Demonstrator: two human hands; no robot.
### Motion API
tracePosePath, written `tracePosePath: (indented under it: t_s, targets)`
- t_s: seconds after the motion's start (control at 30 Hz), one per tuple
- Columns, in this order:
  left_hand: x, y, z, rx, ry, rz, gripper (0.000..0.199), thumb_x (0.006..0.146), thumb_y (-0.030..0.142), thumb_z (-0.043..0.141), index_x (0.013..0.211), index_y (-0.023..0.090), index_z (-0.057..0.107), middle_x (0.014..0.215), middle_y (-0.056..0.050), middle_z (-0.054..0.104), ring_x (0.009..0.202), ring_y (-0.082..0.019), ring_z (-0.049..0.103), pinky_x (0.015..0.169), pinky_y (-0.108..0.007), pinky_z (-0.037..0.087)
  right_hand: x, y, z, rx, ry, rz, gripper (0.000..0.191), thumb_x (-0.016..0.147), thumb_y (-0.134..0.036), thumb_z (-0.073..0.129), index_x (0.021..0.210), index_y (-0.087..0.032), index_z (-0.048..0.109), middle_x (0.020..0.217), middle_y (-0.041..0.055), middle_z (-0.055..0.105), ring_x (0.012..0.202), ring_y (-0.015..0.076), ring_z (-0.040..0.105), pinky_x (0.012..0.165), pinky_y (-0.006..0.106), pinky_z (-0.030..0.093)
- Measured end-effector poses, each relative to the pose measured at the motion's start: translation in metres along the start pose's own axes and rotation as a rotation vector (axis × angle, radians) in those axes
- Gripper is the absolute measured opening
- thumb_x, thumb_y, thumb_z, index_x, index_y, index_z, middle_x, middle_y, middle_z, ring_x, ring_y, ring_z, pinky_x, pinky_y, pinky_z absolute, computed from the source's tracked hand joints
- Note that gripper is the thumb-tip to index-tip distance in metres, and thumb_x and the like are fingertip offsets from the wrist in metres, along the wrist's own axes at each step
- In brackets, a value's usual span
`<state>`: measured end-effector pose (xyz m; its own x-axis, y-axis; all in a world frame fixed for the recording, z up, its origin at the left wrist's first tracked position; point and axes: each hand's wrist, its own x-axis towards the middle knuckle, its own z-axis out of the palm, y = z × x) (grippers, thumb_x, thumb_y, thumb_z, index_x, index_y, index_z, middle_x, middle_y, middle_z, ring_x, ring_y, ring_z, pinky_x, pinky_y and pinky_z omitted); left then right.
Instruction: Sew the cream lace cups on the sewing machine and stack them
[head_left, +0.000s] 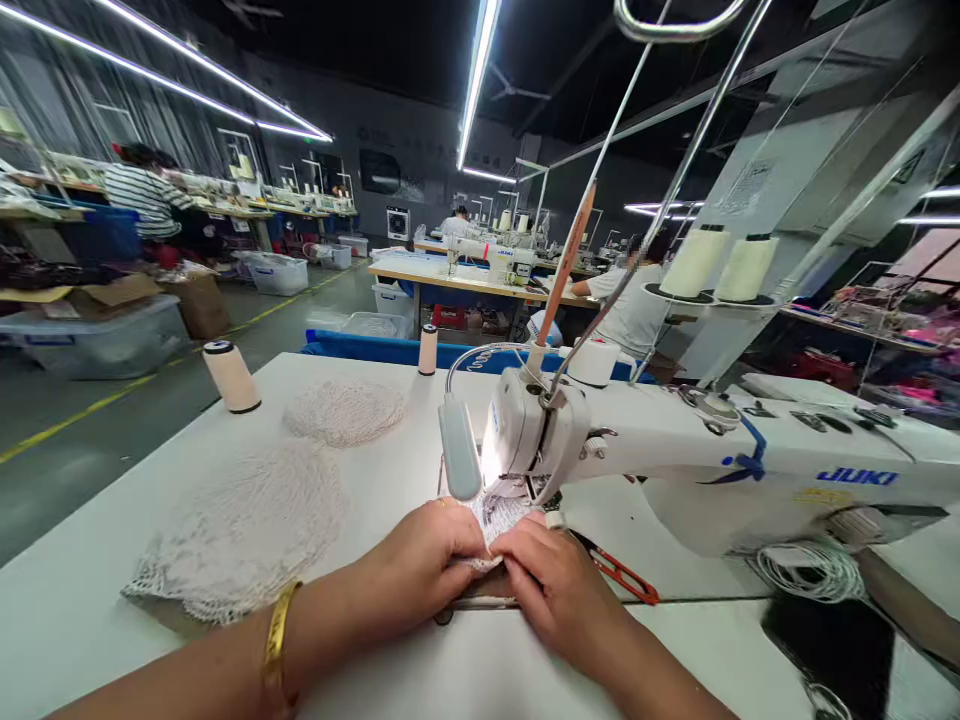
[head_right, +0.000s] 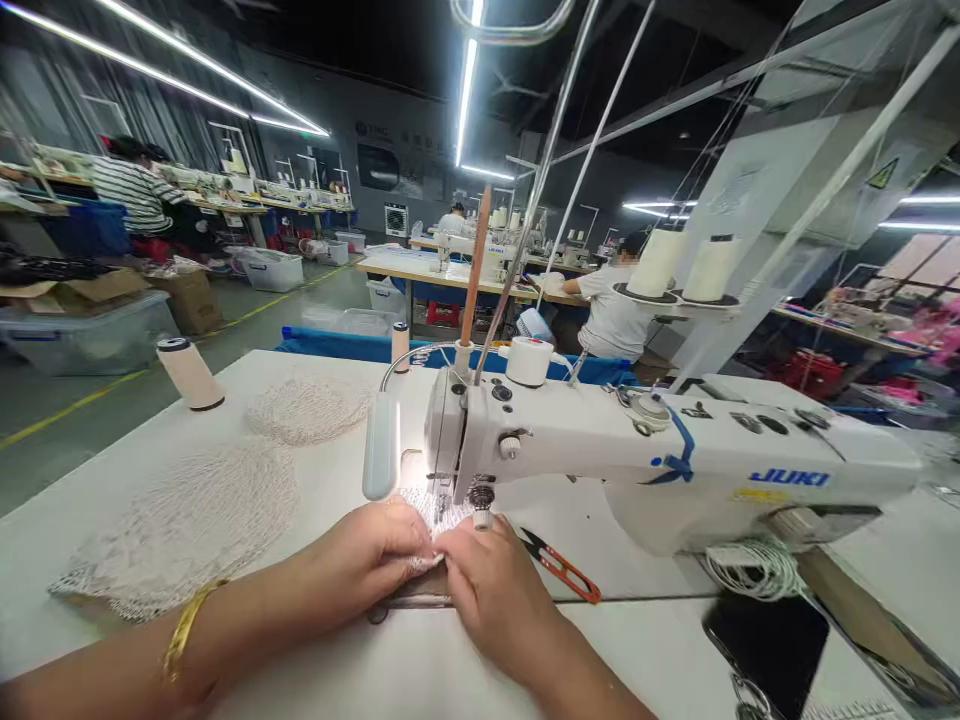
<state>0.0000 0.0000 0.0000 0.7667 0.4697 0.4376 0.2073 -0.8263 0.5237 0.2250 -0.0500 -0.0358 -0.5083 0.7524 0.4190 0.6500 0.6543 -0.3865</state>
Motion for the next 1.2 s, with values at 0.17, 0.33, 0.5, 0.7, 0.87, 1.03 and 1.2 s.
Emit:
tracePosePath:
  t_s: [0.17,0.33,0.5,0.7,0.87,1.03,1.2]
  targets:
    - [-0.024,-0.002,0.017,0.256,0.042,0.073,0.024,0.093,0.006,0.064,0.075,0.021,0.068,0.083,0.002,0.075,0.074,-0.017,0.061,0.071,-0.035,0.036,-0.011,-0.007,-0.004,-0.083,-0.019,-0.105,0.026,0.093,0.0,0.059,0.101,-0.023,0.066,0.095,0.0006,0.068,0.087,0.0202,0.057,0.076,0.032,0.039]
    - [-0.024,-0.002,0.019,0.296,0.053,0.068,0.023,0.091,0.005,0.067,0.075,0.021,0.066,0.083,0.003,0.075,0.073,-0.017,0.061,0.073,-0.035,0.036,-0.012,-0.006,-0.003,-0.093,0.012,-0.119,0.031,0.091,0.003,0.059,0.105,-0.023,0.067,0.096,0.0007,0.069,0.087,0.02,0.057,0.076,0.032,0.039]
    - [-0.021,-0.012,0.015,0.323,0.031,0.023,0.027,0.091,0.006,0.065,0.068,0.02,0.062,0.081,0.002,0.074,0.071,-0.017,0.062,0.068,-0.035,0.034,-0.009,-0.003,-0.003,-0.127,-0.011,-0.061,0.035,0.091,0.004,0.055,0.107,-0.024,0.068,0.097,0.0011,0.07,0.085,0.0208,0.058,0.074,0.033,0.038]
    - [-0.018,-0.014,0.014,0.357,0.05,0.041,0.022,0.094,0.006,0.063,0.077,0.019,0.067,0.093,-0.001,0.077,0.082,-0.02,0.066,0.07,-0.035,0.04,-0.008,-0.001,-0.003,-0.161,0.001,-0.037,0.04,0.09,0.007,0.054,0.11,-0.025,0.069,0.099,0.0009,0.071,0.085,0.0214,0.06,0.073,0.034,0.041]
    - [-0.022,-0.012,0.017,0.359,0.005,0.061,0.017,0.084,0.002,0.066,0.083,0.02,0.069,0.093,-0.001,0.078,0.082,-0.021,0.067,0.076,-0.036,0.043,-0.01,-0.001,-0.003,-0.177,-0.003,-0.034,0.037,0.092,0.006,0.054,0.109,-0.024,0.069,0.098,0.0015,0.071,0.084,0.0216,0.06,0.073,0.035,0.042]
    - [-0.024,-0.017,0.021,0.349,0.012,0.069,0.018,0.081,0.002,0.067,0.082,0.019,0.068,0.092,-0.001,0.077,0.08,-0.02,0.067,0.076,-0.036,0.043,-0.009,0.0,-0.002,-0.182,0.008,-0.04,0.039,0.091,0.007,0.052,0.11,-0.023,0.069,0.098,0.0019,0.071,0.084,0.0222,0.061,0.073,0.035,0.044]
    - [-0.019,-0.023,0.019,0.379,0.029,0.062,0.018,0.088,0.002,0.065,0.081,0.019,0.068,0.093,-0.002,0.078,0.082,-0.02,0.068,0.07,-0.034,0.041,-0.005,0.003,0.0,-0.187,0.006,-0.019,0.043,0.087,0.007,0.05,0.111,-0.023,0.068,0.101,0.0043,0.072,0.087,0.0241,0.063,0.075,0.036,0.048]
